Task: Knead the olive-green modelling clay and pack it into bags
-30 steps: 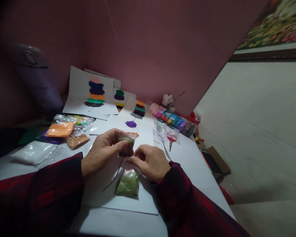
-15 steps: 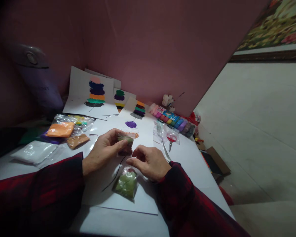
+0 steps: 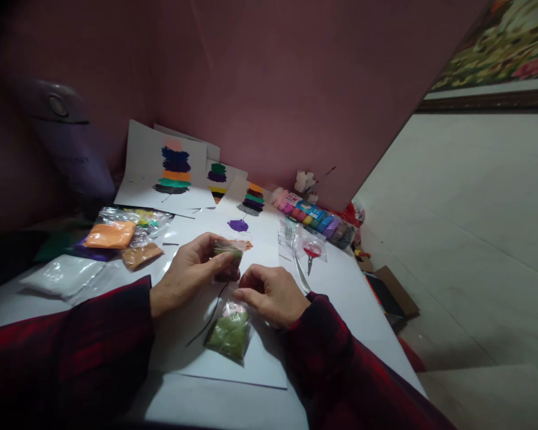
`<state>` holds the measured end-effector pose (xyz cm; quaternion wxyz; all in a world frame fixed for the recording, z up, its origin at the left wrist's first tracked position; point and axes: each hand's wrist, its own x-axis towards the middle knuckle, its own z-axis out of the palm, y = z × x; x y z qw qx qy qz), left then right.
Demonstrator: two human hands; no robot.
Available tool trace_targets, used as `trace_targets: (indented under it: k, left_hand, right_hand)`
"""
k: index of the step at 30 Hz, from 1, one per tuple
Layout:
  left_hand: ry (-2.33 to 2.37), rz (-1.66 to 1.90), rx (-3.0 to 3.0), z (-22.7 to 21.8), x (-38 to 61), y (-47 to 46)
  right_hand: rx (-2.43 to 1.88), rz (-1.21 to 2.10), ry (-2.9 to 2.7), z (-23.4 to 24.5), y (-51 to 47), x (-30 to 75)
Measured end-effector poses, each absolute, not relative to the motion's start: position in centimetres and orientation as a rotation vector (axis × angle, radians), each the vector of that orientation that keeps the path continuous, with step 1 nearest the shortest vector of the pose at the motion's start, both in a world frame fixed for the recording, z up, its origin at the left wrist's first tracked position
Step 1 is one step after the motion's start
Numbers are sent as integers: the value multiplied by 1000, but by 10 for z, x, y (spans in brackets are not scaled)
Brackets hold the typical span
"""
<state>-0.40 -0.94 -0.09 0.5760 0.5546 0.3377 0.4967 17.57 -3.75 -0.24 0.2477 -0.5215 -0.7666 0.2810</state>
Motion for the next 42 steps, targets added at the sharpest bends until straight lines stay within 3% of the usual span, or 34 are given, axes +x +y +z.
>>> trace_targets:
  k: [8,20,42]
  left_hand:
    - [720,1153,1306,0,-3,-12]
    - [618,1134,1402,-6,-1,-14]
    - [727,1077,1523,1,-5,-13]
  right_hand:
    - [-1272,463,-1910,0,-37,174]
    - [-1061,495,-1917,-4,-41,171]
    - [-1119,366,-1727,4,-42,175]
